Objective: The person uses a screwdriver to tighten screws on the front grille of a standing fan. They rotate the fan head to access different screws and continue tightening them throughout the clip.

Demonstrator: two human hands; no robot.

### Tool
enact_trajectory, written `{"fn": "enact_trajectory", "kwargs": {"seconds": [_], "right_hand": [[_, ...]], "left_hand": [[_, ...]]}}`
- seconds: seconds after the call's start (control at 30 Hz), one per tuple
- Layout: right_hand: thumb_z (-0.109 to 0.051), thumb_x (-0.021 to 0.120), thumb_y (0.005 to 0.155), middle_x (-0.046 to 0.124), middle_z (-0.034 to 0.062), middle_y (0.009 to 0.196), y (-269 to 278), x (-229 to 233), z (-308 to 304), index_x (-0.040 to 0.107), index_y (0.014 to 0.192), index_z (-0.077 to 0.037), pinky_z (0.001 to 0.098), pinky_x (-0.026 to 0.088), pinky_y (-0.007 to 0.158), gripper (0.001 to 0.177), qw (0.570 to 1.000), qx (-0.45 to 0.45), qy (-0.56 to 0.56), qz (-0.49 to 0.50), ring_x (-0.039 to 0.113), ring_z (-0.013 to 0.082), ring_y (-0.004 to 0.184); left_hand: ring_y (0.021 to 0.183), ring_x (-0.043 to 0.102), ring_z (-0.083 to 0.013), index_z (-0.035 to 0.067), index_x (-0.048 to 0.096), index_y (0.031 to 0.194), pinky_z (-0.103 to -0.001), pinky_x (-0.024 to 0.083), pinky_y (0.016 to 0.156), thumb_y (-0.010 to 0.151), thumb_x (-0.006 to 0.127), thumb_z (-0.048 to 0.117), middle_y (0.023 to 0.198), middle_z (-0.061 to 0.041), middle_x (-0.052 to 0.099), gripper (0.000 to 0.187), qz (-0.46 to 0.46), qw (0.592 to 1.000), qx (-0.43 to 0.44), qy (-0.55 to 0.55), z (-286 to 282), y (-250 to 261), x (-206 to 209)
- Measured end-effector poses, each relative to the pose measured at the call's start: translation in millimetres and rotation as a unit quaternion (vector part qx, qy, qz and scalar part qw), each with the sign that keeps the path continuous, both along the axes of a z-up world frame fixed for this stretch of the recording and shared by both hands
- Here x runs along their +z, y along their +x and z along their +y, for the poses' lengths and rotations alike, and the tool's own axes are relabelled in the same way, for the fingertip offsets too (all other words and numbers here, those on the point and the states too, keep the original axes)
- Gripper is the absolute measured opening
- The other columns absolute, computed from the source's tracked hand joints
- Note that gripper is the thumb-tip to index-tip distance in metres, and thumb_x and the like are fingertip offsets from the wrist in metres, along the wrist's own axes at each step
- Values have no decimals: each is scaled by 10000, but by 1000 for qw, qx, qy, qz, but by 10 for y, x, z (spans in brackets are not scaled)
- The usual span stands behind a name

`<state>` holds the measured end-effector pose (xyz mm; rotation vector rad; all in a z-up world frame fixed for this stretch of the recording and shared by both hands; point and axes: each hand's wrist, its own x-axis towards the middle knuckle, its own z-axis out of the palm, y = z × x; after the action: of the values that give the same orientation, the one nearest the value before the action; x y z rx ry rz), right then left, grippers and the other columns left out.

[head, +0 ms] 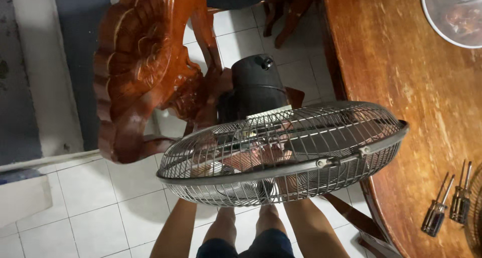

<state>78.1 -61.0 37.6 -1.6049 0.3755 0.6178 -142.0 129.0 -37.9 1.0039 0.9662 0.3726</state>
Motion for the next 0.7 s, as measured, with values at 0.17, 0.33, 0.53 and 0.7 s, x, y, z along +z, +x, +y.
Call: {"fn": "enact_trajectory", "kwargs": {"seconds": [0.17, 0.33, 0.53, 0.7], "right_hand": [[-278, 613, 1024, 697, 164, 1159, -5, 53, -2, 623, 1286, 36, 416, 551, 829, 409, 1000, -6, -1, -8, 660, 267, 984], [-263, 626, 1018, 698, 159, 1157, -45, -8, 34, 627, 1282, 35, 407, 547, 835, 398, 1000, 6, 8, -7, 657, 258, 986], [-245, 643, 1012, 699, 153, 1154, 8, -330, -49, 632, 1276, 34, 398, 543, 843, 384, 1000, 17, 3, -1, 653, 247, 988], [-230, 657, 1006, 700, 147, 1152, 6, -406, -180, 636, 1271, 33, 389, 540, 850, 374, 1000, 14, -13, 0, 649, 237, 991]], "left_hand": [[1118, 603, -279, -29, 531, 1263, -395, 506, 983, 950, 584, 160, 1196, -154, 623, 370, -5, 1000, -11, 2, 81, -49, -106], [1124, 595, -299, -28, 524, 1258, -406, 497, 986, 920, 603, 190, 1197, -164, 615, 410, -1, 1000, -15, 12, 99, -108, -64], [1131, 585, -322, -27, 515, 1252, -420, 486, 991, 884, 625, 226, 1198, -176, 605, 460, 95, 959, 50, 263, 298, -116, 1289], [1137, 576, -341, -26, 508, 1247, -431, 478, 995, 854, 643, 256, 1199, -187, 596, 502, 26, 731, -33, 681, 146, -218, 3494]]}}
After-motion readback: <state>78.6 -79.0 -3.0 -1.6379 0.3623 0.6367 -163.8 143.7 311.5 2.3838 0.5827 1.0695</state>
